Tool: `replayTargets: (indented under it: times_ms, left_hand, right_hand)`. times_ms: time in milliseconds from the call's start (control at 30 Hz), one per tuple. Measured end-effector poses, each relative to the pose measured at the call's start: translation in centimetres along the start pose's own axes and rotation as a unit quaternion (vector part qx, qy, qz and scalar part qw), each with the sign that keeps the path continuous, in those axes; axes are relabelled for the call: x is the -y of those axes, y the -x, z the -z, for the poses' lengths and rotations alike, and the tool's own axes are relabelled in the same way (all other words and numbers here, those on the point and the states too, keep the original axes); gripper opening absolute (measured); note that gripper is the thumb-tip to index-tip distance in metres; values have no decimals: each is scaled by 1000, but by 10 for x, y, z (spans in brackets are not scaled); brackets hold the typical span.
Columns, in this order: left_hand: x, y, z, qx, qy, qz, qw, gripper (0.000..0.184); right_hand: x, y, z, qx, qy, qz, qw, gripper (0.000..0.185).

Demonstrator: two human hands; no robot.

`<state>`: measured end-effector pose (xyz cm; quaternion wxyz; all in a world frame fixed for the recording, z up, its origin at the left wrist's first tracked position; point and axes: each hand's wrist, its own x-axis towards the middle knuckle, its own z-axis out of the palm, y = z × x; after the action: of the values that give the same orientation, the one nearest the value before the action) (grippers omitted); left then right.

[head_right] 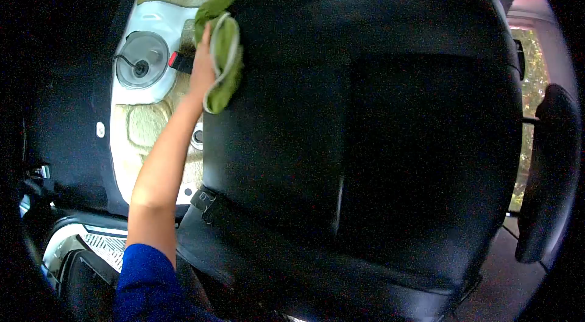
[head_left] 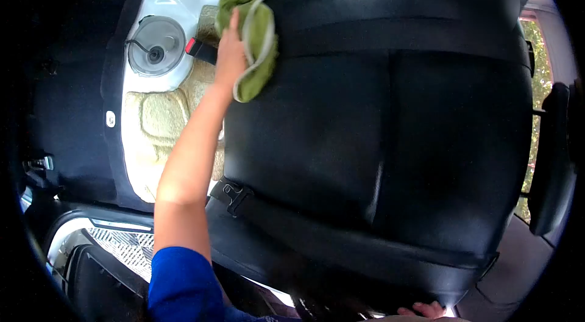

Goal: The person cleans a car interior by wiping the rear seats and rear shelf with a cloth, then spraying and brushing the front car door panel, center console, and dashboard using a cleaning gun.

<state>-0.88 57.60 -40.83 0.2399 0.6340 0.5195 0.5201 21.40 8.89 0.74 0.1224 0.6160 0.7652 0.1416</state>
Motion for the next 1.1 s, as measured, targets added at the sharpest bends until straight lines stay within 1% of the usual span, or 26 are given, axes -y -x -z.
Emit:
replayTargets:
  times_ms: [33, 67, 100, 133, 167, 200, 233, 267, 300, 333, 367, 400, 500, 533, 600, 667, 700, 767, 833, 867, 933, 967, 1000, 1033, 1067, 1100]
  left_hand:
    - [10, 7, 5, 3, 26, 29, 999, 49]
    - [19, 15, 10, 5, 52, 59, 997, 51]
    - [37, 8, 9, 46, 29, 46, 997, 45]
    - [50, 9, 17, 85, 1, 33, 996, 41]
    - [12, -4, 60, 209, 223, 228, 925, 41]
    - [2, 5, 74, 111, 258, 219, 934, 43]
    - [-10, 19, 99, 93, 269, 233, 930, 45]
    - [-28, 37, 127, 77, 279, 245, 925, 46]
    - [-64, 61, 163, 40, 345, 284, 893, 44]
    - [-84, 94, 193, 12, 367, 297, 882, 44]
    - [-97, 132, 219, -12, 375, 311, 873, 45]
    - [-111, 178, 242, -38, 378, 334, 863, 45]
    - [-154, 344, 289, -100, 349, 440, 821, 46]
    - [-169, 395, 300, -115, 337, 474, 805, 47]
    - [-206, 493, 314, -139, 321, 548, 759, 48]
    - [-243, 574, 320, -147, 312, 609, 714, 48]
    - [-263, 609, 319, -140, 314, 631, 695, 49]
    - [-303, 654, 318, -109, 328, 651, 676, 50]
    - [-345, 676, 313, -58, 351, 648, 673, 51]
    - [-366, 676, 308, -27, 365, 642, 674, 51]
    - [-413, 672, 304, 42, 389, 626, 675, 52]
    - [-436, 666, 301, 74, 399, 617, 675, 52]
    - [-461, 661, 299, 100, 407, 610, 673, 53]
    - [-485, 656, 295, 136, 422, 597, 669, 53]
    - [-507, 648, 292, 166, 435, 590, 660, 54]
    - [-529, 642, 286, 195, 447, 583, 650, 54]
  right_hand:
    - [-6, 21, -14, -79, 17, -13, 997, 12]
    - [8, 1, -15, -155, 28, -27, 987, 9]
    - [34, -20, -5, -106, 144, -75, 981, 8]
    - [15, -55, 27, 67, 126, 118, 983, 44]
    - [17, -75, 31, 58, 120, 129, 983, 44]
    - [21, -89, 31, 25, 99, 187, 977, 27]
    - [27, -107, 33, -12, 75, 243, 967, 12]
    - [24, -134, 58, 141, 92, 369, 914, 13]
    - [35, -122, 50, 116, 58, 195, 972, 19]
    - [44, -100, 39, 91, 19, 16, 996, 28]
    - [58, -76, -7, -169, 100, -32, 980, 12]
    - [47, -58, -13, -182, 99, -40, 977, 12]
    - [49, -61, -9, -206, 92, -7, 974, 10]
    - [51, -58, -12, -225, 85, -7, 971, 9]
    - [57, -67, -6, -283, 65, 28, 957, 11]
    - [56, -74, -6, -338, 34, 48, 939, 8]
    - [56, -74, -5, -363, 17, 51, 930, 7]
    - [55, -75, 1, -411, -25, 58, 909, 7]
    - [50, -65, 3, -425, -87, 54, 899, 7]
    - [52, -67, 5, -435, -90, 45, 895, 6]
    - [47, -63, 14, -418, -166, 79, 890, 9]
    - [45, -54, 21, -407, -232, 102, 878, 13]
    - [44, -43, 22, -358, -397, 131, 835, 17]
    - [51, -9, 19, -303, -560, 132, 760, 19]
    - [59, 18, 11, -173, -686, 129, 694, 18]
    - [60, 60, 8, 6, -673, 97, 733, 32]
